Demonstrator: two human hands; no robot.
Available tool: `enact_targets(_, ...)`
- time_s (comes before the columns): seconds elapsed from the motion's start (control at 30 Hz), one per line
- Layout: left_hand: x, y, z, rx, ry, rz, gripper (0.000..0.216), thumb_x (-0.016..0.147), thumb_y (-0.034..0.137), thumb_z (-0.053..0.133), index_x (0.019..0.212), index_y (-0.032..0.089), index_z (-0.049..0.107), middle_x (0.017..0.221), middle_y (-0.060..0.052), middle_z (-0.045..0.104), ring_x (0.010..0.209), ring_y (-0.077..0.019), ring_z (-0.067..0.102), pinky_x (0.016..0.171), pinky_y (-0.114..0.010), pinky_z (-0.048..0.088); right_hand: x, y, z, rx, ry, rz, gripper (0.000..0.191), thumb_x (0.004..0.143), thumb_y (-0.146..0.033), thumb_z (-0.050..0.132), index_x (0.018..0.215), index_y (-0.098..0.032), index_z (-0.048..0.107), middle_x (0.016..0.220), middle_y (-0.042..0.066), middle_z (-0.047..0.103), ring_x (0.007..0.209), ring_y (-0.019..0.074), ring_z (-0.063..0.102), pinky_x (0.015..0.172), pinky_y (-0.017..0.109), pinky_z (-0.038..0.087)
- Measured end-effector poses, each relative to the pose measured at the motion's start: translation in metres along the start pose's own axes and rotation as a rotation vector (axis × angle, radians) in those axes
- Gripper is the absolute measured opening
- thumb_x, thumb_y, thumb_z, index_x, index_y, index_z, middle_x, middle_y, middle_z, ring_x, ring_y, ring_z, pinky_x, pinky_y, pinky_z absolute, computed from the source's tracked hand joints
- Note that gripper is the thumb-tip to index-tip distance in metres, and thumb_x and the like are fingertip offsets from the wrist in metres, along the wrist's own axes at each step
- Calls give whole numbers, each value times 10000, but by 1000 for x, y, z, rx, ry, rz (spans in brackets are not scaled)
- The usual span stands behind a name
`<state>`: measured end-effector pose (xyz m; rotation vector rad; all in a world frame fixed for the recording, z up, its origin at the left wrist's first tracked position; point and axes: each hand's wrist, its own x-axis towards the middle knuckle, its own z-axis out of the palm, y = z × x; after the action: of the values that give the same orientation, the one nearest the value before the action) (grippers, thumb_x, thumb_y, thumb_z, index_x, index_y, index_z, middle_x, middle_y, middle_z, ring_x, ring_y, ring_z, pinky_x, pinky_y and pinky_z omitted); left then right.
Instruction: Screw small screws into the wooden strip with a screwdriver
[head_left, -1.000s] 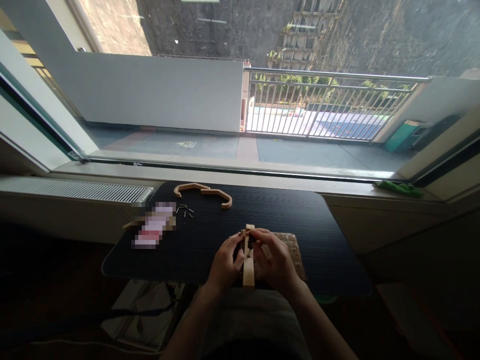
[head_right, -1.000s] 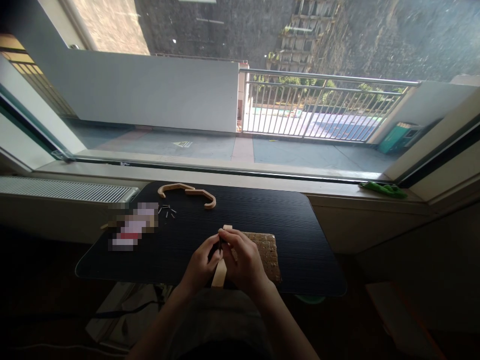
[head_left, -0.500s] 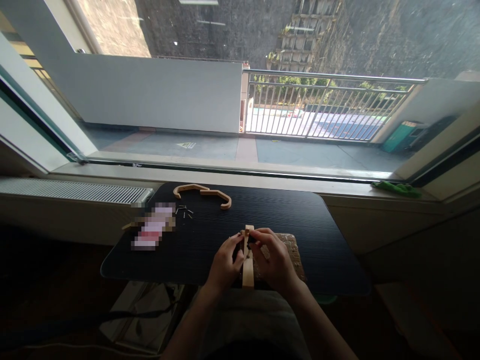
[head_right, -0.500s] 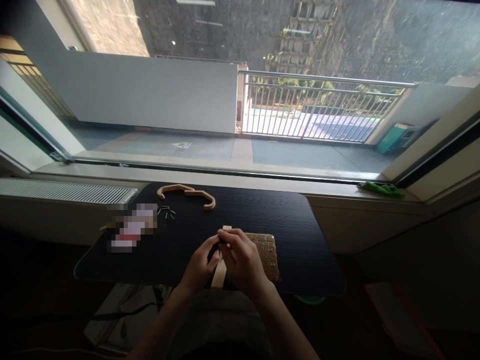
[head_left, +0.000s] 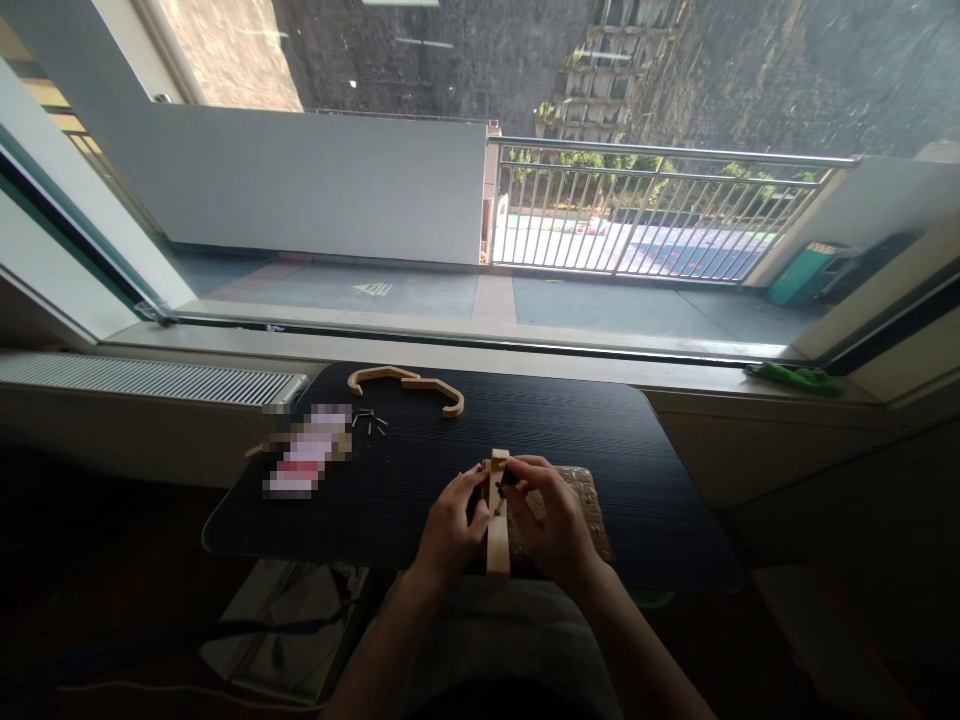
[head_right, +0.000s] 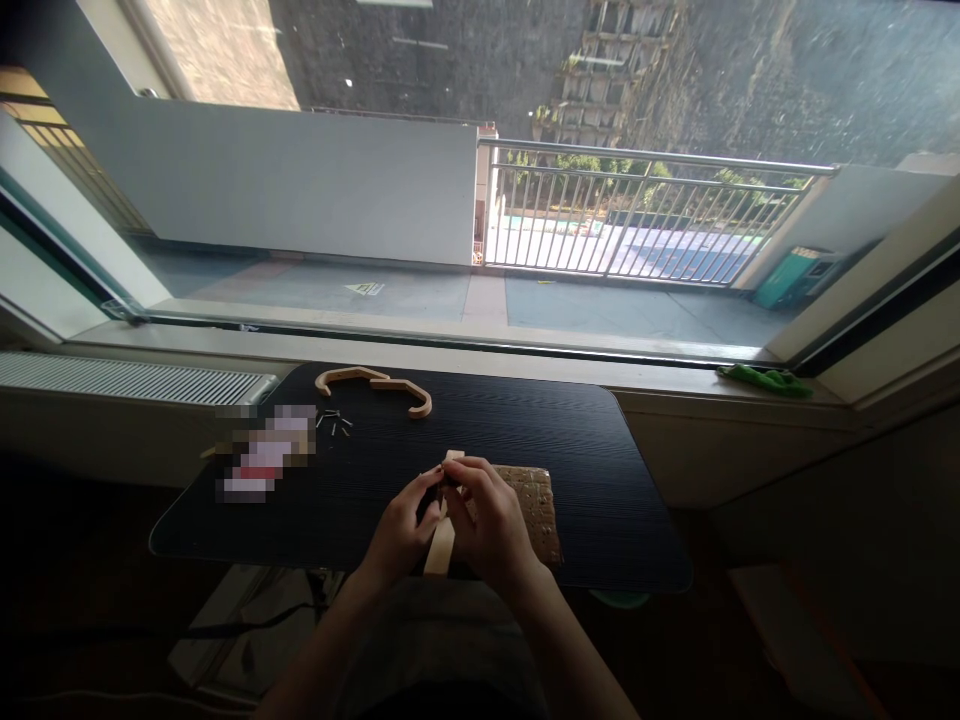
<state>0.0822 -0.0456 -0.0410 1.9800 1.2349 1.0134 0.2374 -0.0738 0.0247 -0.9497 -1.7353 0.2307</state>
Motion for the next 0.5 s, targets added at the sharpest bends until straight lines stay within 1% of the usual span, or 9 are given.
enact_targets(0.13,0,-1,0,-12,-5,4,447,826,125,486,1254,203,590,1303,-88,636,1230,-242,572,1109,-462,407,-1,2,1,-21,7,4,346,887,-87,553,1196,-240,529,1120,94,659,825,171,671,681,313,583)
enact_targets(0.23,-1,-1,-2,-13,-42,8,505,819,114,474,1307,215,557,1346,-76,608,1273,-239,537,1137,-467,365,0,2,1,-9,17,-3,339,882,-76,550,1181,-234,538,1079,85,673,810,165,673,659,289,578)
enact_targets(0.33,-1,-3,-6,-2,-141,16,600,814,97,439,1397,232,478,1448,-68,519,1364,-237,444,1173,-486,291,2,1,0,-5,28,-6,322,878,-79,552,1158,-236,553,1049,70,681,777,155,671,647,276,571)
enact_targets(0.4,-3,-4,-9,16,-193,10,618,822,105,424,1429,220,443,1504,-80,445,1417,-249,364,1183,-509,254,2,1,-1,-14,25,-4,314,877,-82,557,1151,-235,555,1043,66,682,762,151,668,650,276,570)
enact_targets(0.5,-7,-4,-11,47,-203,-10,589,842,133,414,1428,184,453,1534,-97,394,1449,-267,295,1189,-529,220,2,1,-1,-26,15,4,315,880,-84,556,1159,-230,545,1060,74,678,745,144,664,653,279,572)
